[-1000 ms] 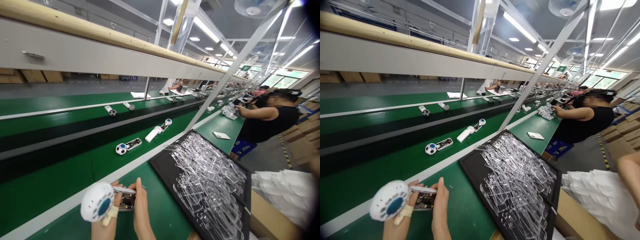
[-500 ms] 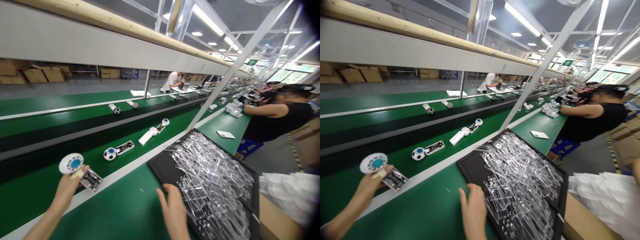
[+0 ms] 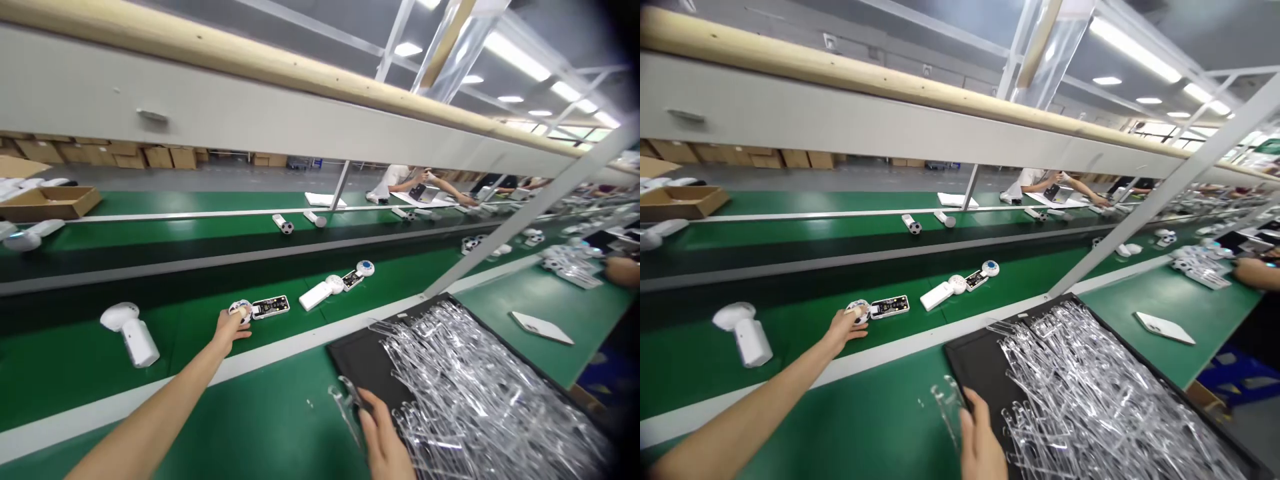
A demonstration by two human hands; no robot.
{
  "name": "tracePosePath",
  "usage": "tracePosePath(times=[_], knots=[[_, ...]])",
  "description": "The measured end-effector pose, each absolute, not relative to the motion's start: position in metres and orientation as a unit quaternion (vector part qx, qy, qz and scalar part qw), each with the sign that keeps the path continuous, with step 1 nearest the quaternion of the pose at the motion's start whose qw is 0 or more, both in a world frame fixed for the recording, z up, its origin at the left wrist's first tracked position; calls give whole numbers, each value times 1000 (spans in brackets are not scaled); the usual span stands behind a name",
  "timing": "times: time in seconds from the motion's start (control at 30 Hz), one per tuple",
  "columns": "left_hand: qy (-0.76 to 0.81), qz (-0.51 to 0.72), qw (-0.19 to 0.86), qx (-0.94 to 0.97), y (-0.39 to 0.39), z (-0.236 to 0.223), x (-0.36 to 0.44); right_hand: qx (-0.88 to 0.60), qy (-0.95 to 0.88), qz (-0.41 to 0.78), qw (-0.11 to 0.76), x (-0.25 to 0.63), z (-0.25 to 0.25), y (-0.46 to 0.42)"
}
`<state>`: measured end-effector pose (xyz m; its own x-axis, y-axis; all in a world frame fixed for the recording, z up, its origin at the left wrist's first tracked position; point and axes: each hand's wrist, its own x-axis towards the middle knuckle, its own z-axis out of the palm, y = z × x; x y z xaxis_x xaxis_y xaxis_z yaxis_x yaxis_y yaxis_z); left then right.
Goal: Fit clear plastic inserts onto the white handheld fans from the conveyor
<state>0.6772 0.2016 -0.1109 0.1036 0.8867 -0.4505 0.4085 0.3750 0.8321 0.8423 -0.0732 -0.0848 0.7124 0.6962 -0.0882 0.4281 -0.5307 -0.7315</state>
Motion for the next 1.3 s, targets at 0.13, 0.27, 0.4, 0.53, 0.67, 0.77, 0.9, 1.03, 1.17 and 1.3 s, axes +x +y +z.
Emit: tracePosePath(times=[0.13, 0.27, 0.4, 0.53, 0.67, 0.77, 0.9, 1.03, 1.17, 1.3], knots=[[612, 286, 491, 551, 191, -85, 650, -783, -509, 193, 301, 809, -55, -9], [547, 351, 536, 538, 164, -40, 619, -726, -627, 122, 255, 774, -47, 39], [519, 359, 629, 453, 141, -12, 607, -711, -649, 77, 262, 739, -52, 58], [525, 371, 637, 425, 139, 0, 599, -722, -633, 22, 277, 715, -65, 53], [523, 389, 637, 410, 132, 1, 595, -719, -622, 95, 295, 713, -75, 43], [456, 412, 685, 391, 112, -15, 598, -709, -621, 117, 312, 719, -71, 33], [431, 332, 771, 331, 86, -45, 604, -688, -641, 118, 318, 720, -55, 15], [491, 335, 676, 437, 80, -60, 616, -728, -463, 215, 457, 719, -59, 15], [463, 381, 600, 529, 75, -71, 633, -744, -208, 241, 588, 730, -77, 28], [466, 339, 618, 536, 62, -79, 645, -743, -202, 218, 599, 735, -77, 29]])
